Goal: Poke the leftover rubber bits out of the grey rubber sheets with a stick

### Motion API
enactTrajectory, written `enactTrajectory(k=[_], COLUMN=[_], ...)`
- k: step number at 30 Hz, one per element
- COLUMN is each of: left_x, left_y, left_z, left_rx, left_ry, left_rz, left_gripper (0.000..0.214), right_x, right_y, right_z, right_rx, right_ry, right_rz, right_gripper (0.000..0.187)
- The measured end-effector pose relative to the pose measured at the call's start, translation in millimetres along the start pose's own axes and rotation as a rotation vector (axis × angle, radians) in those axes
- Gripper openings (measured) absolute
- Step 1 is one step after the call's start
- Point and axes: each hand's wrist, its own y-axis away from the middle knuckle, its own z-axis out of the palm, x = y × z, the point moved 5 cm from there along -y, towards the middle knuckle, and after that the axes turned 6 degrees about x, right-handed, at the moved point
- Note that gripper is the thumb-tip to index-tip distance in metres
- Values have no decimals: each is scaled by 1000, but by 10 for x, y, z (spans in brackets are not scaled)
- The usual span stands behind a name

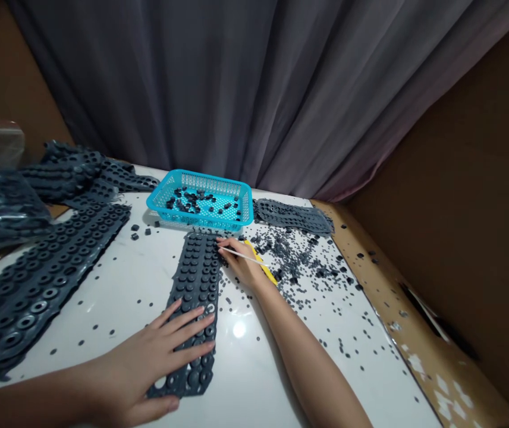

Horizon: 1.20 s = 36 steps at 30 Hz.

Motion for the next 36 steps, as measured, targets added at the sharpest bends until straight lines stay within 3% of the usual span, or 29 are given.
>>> enactTrajectory(k=[10,15,19,23,26,33,36], left_x=[8,7,-20,-29,-35,-26,-24], left_y=[9,9,-3,-2,-1,-3,2], left_z=[-22,25,82,126,121,89,47], left_rx=[-2,-25,49,31,48,18,-9], left_ry=[6,-23,-69,-67,-70,-50,-24], left_rz=[15,2,-42,-27,-31,-16,-6], left_gripper=[76,75,78,78,76,78,78], right_x=[53,200,222,169,168,224,290], right_y=[-33,-117,-96,-74,-84,-175,-245], right_z=[37,-32,-105,-47,-14,22,-7], right_rx=[-119,28,104,26,5,-66,-33], right_ry=[219,365,229,-13,-25,293,460], right_rz=[-113,-69,9,-14,-20,-105,-88], right_gripper=[18,21,18,15,14,18,18])
